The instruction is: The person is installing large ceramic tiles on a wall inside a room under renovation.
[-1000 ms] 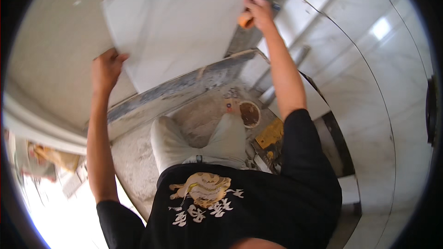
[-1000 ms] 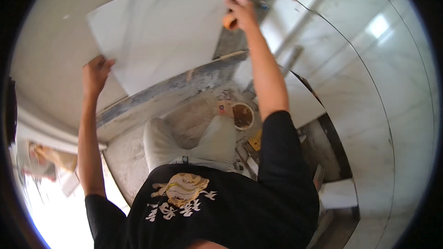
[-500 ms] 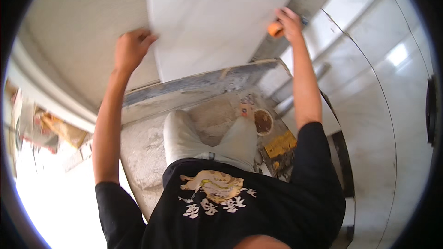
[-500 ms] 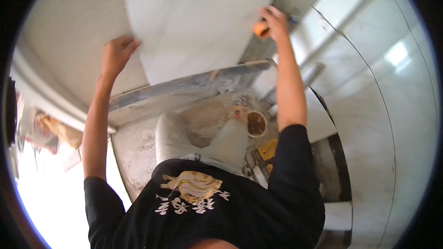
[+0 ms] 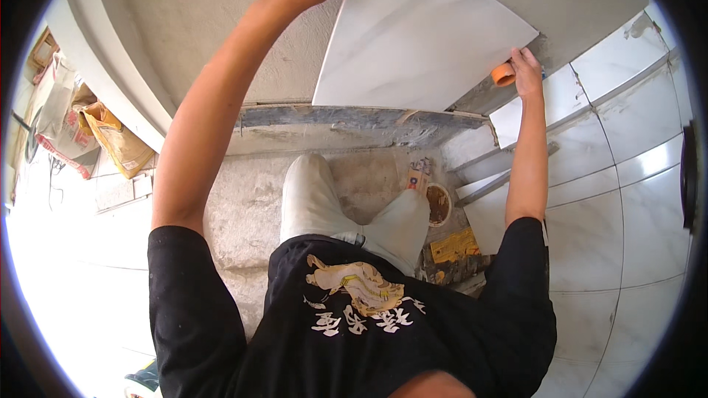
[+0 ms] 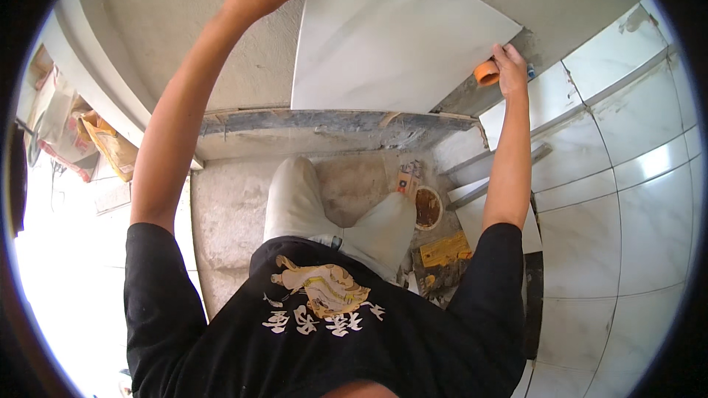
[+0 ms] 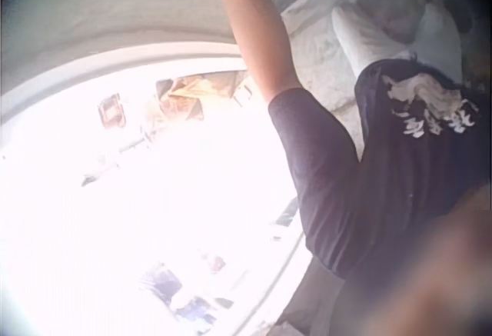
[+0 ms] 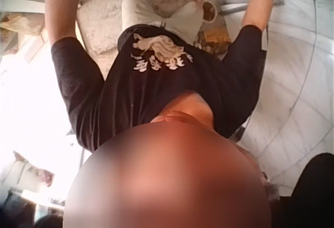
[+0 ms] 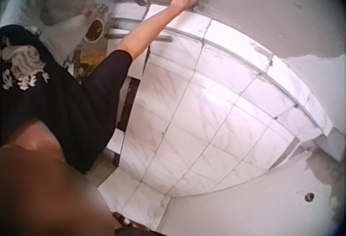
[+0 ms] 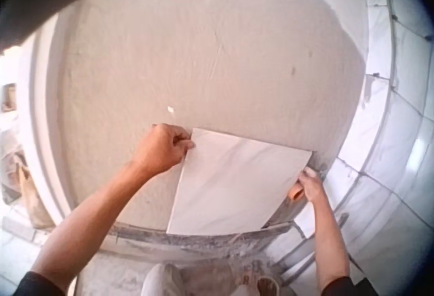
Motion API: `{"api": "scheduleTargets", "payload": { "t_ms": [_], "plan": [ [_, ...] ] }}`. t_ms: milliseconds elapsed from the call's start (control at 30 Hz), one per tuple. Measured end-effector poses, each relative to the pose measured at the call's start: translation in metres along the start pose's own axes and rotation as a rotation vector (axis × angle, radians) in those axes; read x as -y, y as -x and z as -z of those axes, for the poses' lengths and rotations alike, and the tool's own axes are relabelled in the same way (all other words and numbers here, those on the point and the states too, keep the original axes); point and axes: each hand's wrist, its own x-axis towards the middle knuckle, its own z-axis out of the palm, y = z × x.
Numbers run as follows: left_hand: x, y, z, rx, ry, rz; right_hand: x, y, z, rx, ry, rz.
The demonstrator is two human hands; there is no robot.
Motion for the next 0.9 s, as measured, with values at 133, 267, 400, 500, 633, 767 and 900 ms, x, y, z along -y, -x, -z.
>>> {"api": "scheduleTargets", "payload": {
  "t_ms": [133, 267, 400, 500, 633, 767, 900],
  "plan": [
    [0.032, -0.001, -0.021, 0.099, 0.006, -0.056, -0.008, -0.006, 0.023, 0.008, 0.007, 0.007],
    [0.045, 0.022, -0.025, 0.061, 0.071, -0.014, -0.017, -0.011, 0.013, -0.008, 0.055, 0.012],
    [0.055, 0.068, -0.053, 0.011, 0.177, 0.170, -0.005, 0.002, -0.002, -0.079, 0.018, 0.012],
    [0.072, 0.110, -0.078, -0.008, 0.154, 0.219, 0.006, 0.007, 0.000, -0.051, 0.046, -0.046],
    [0.115, 0.177, -0.120, -0.033, 0.240, 0.331, 0.013, 0.012, -0.006, -0.105, 0.074, -0.066],
    [0.152, 0.228, -0.152, -0.007, 0.191, 0.349, 0.014, 0.012, -0.002, -0.132, 0.068, -0.085],
    [0.149, 0.230, -0.152, 0.013, 0.192, 0.436, 0.009, 0.012, 0.001, -0.129, 0.064, -0.111]
  ]
}}
